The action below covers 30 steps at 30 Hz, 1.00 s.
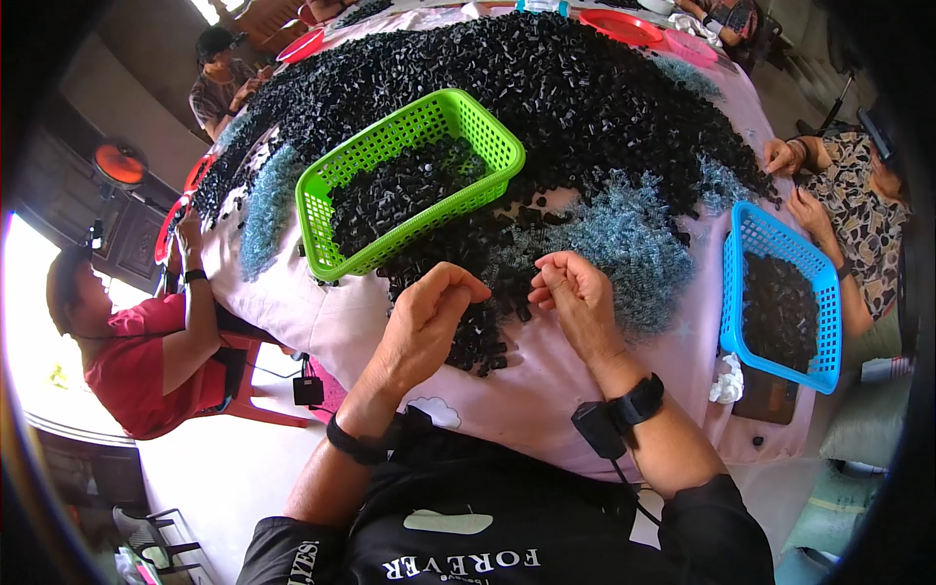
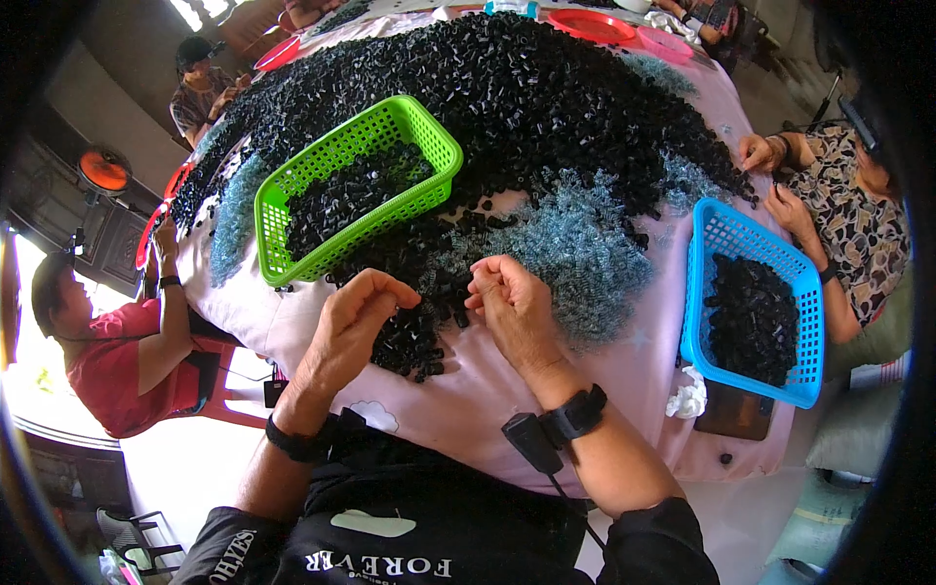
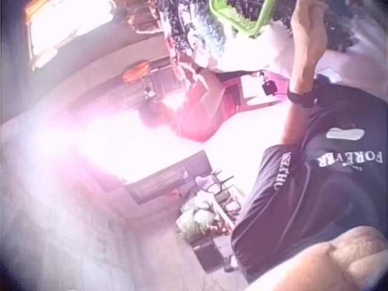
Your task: Sort small black components from a pile on a table.
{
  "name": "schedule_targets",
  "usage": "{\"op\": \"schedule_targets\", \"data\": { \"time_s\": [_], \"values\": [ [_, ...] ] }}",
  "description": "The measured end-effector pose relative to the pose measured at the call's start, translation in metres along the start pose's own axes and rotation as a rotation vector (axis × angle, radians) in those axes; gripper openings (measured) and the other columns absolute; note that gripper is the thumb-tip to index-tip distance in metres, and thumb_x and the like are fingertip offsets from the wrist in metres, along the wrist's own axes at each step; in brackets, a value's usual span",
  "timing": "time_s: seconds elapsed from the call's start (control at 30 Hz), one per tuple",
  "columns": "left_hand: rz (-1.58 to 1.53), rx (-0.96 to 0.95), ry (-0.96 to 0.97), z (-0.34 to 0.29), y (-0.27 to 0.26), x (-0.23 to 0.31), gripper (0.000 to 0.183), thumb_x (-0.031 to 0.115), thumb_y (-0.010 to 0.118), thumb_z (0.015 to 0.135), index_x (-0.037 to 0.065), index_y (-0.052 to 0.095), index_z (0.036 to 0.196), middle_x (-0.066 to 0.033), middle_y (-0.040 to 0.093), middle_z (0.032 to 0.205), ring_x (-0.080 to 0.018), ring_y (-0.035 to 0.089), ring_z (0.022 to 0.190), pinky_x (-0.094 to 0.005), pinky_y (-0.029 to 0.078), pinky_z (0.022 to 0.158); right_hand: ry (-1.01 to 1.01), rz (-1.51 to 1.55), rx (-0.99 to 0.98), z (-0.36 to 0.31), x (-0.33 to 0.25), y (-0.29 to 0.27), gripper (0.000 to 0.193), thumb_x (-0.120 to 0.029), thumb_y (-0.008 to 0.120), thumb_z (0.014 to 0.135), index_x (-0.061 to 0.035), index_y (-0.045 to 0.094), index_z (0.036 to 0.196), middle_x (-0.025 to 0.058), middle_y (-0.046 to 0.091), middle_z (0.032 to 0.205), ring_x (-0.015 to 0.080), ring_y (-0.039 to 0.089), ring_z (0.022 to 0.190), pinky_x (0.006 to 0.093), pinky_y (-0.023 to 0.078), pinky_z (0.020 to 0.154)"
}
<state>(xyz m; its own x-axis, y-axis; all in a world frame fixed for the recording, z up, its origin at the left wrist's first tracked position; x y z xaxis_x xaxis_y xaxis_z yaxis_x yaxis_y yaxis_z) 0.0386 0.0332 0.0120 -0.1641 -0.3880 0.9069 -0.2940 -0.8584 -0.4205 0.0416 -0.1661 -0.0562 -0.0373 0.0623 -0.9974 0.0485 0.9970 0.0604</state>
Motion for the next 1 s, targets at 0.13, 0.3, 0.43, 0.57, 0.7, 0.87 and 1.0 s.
{"op": "schedule_targets", "data": {
  "time_s": [0.13,0.3,0.43,0.57,0.7,0.87,1.0],
  "values": [
    [-0.184,0.012,-0.065,0.001,0.002,0.001,0.019,0.011,0.049,0.105,0.000,0.064,0.103,-0.0069,0.072,0.098,-0.0133,0.066,0.096,-0.0301,0.052,0.084,-0.036,-0.024,-0.041,0.002,-0.001,0.005,0.019,-0.017,0.060,0.103,-0.0010,0.065,0.111,0.0048,0.070,0.093,0.0102,0.068,0.076,0.0245,0.055,0.070],
    [-0.111,-0.007,-0.117,0.002,-0.003,-0.008,0.013,0.012,0.058,0.102,0.001,0.064,0.105,-0.0042,0.070,0.103,-0.0087,0.063,0.096,-0.0255,0.050,0.086,-0.092,0.032,-0.126,0.001,-0.007,0.013,0.017,-0.015,0.059,0.103,-0.0011,0.064,0.112,0.0051,0.070,0.098,0.0114,0.069,0.085,0.0247,0.055,0.075],
    [-0.065,0.015,-0.067,0.004,-0.003,-0.012,0.009,0.008,0.063,0.099,0.001,0.064,0.104,-0.0032,0.070,0.102,-0.0077,0.063,0.094,-0.0237,0.051,0.083,-0.186,0.143,-0.025,0.005,-0.009,0.003,0.019,-0.015,0.055,0.106,-0.0012,0.062,0.116,0.0048,0.068,0.102,0.0120,0.069,0.090,0.0244,0.054,0.078],
    [0.115,0.122,0.033,0.008,-0.003,-0.004,0.010,0.001,0.066,0.092,0.000,0.066,0.102,-0.0035,0.070,0.095,-0.0088,0.065,0.086,-0.0246,0.052,0.078,-0.198,0.148,0.124,0.005,-0.004,-0.010,0.020,-0.018,0.050,0.108,-0.0026,0.060,0.116,0.0043,0.065,0.098,0.0119,0.069,0.086,0.0237,0.054,0.074],
    [0.304,0.132,0.248,0.013,0.007,0.009,0.014,-0.002,0.068,0.086,0.000,0.069,0.099,-0.0086,0.069,0.090,-0.0178,0.069,0.078,-0.0289,0.054,0.070,-0.184,0.122,0.150,0.001,-0.007,-0.012,0.019,-0.017,0.049,0.108,-0.0028,0.061,0.113,0.0042,0.065,0.094,0.0122,0.069,0.080,0.0235,0.054,0.069],
    [0.442,0.099,0.338,0.023,0.021,0.021,0.012,-0.001,0.069,0.084,0.001,0.070,0.096,-0.0135,0.067,0.090,-0.0307,0.069,0.081,-0.0372,0.054,0.071,-0.180,-0.089,0.163,-0.002,-0.012,-0.007,0.016,-0.011,0.051,0.106,-0.0007,0.062,0.108,0.0062,0.067,0.086,0.0123,0.069,0.074,0.0254,0.056,0.065],
    [0.557,0.048,0.444,0.032,0.037,0.027,0.019,0.000,0.070,0.079,0.001,0.071,0.098,-0.0136,0.065,0.093,-0.0363,0.064,0.093,-0.0442,0.053,0.081,-0.186,-0.119,0.160,-0.001,-0.009,-0.005,0.014,-0.008,0.052,0.105,0.0004,0.063,0.107,0.0071,0.068,0.089,0.0124,0.070,0.076,0.0263,0.056,0.067]
  ]
}}
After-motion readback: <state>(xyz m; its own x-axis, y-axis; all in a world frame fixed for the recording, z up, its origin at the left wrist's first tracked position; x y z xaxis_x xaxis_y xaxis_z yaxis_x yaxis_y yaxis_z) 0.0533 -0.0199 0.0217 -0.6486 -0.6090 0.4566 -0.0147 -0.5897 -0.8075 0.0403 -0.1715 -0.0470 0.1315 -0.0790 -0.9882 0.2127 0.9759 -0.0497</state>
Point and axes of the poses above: each hand's wrist, its own z-axis towards the middle knuckle, its own y-axis out of the palm, x = y × z, the point moved 6 cm from there along z, towards the middle knuckle
